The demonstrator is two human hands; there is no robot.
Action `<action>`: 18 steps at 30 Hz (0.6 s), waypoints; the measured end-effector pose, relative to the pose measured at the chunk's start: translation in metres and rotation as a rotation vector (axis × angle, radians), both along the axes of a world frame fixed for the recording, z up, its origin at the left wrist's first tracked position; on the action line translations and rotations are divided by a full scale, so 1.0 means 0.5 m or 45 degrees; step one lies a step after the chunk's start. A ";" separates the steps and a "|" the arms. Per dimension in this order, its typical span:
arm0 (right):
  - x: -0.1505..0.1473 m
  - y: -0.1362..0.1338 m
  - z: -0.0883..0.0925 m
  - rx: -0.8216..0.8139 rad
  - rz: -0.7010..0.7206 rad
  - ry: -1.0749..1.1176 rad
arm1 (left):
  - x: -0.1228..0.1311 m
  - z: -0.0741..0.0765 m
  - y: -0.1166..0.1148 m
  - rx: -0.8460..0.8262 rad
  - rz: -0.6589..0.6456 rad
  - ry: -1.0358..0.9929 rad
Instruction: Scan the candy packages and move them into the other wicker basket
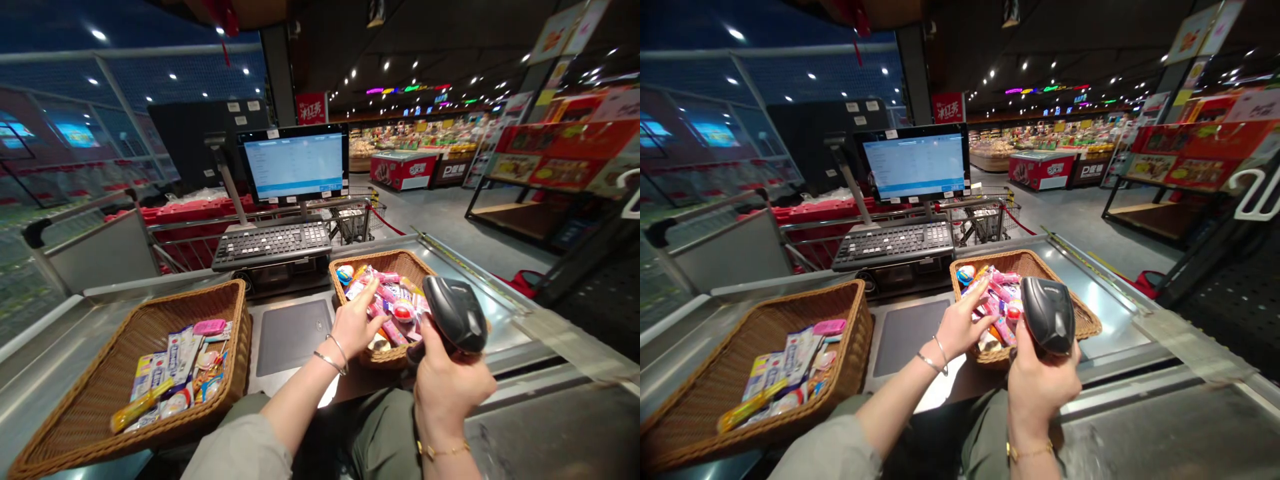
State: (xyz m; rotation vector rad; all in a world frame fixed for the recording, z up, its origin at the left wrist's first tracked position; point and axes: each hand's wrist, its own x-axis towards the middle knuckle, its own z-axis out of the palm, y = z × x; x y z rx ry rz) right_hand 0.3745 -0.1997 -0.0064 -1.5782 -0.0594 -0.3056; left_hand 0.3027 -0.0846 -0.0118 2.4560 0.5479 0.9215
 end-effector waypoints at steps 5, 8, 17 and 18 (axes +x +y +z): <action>-0.008 0.001 0.013 -0.054 0.035 0.022 | -0.022 0.011 0.001 0.329 0.338 0.209; -0.010 0.003 0.008 -0.067 0.060 -0.055 | -0.037 0.012 0.004 0.508 0.523 0.297; -0.034 0.029 -0.015 -0.120 0.292 -0.527 | -0.106 0.010 0.028 0.605 0.754 0.414; -0.040 0.034 -0.017 -0.121 0.331 -0.546 | -0.117 0.012 0.031 0.599 0.772 0.410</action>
